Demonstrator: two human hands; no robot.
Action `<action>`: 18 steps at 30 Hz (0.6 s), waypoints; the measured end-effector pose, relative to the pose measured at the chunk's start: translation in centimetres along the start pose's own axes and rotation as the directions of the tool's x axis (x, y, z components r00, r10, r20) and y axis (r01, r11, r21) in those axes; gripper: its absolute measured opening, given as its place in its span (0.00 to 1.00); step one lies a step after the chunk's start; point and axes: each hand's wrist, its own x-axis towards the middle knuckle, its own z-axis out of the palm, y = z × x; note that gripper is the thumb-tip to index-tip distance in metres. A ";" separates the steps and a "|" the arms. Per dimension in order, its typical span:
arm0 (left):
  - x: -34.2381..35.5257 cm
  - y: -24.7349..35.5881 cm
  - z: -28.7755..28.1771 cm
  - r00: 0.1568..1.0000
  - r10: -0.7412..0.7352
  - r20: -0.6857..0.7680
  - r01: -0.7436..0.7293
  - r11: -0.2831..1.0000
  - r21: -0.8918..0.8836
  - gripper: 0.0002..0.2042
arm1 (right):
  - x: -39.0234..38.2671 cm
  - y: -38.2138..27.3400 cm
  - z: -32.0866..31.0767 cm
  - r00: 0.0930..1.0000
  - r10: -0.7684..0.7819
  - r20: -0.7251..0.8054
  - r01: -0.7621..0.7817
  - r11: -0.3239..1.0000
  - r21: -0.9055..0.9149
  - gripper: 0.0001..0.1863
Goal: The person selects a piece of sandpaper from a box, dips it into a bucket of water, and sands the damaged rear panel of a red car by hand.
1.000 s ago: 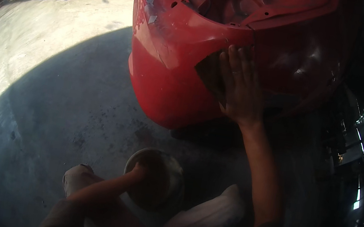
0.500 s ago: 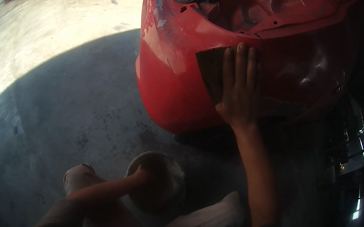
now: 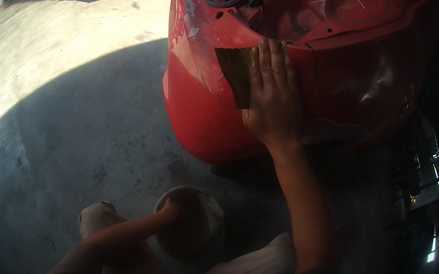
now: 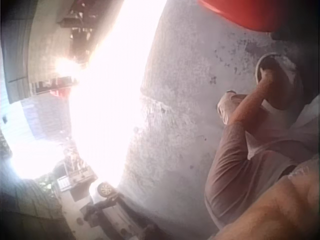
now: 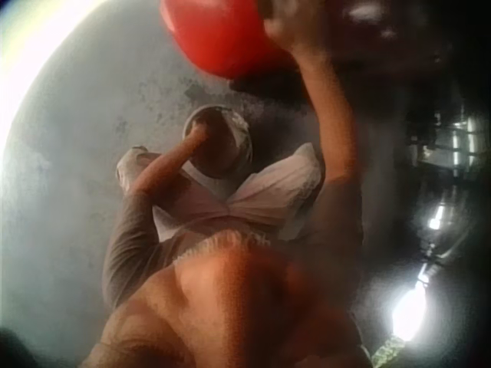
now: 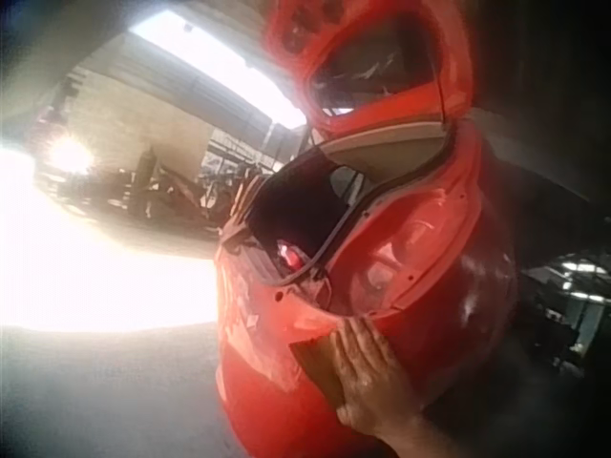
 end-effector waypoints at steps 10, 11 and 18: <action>3.0 0.2 7.2 0.987 0.109 -0.120 -0.127 0.981 -0.150 0.19 | -1.4 2.4 -0.8 1.000 0.001 -0.015 -0.001 1.000 -0.011 0.42; 3.1 0.1 7.3 0.992 0.079 -0.098 -0.087 0.993 -0.083 0.19 | -1.4 2.3 -0.7 0.999 0.029 -0.029 -0.029 1.000 -0.012 0.41; 2.1 0.6 5.2 0.984 0.082 -0.161 -0.106 0.983 -0.150 0.21 | 2.1 -0.2 1.4 0.996 -0.079 0.050 0.073 0.990 0.117 0.36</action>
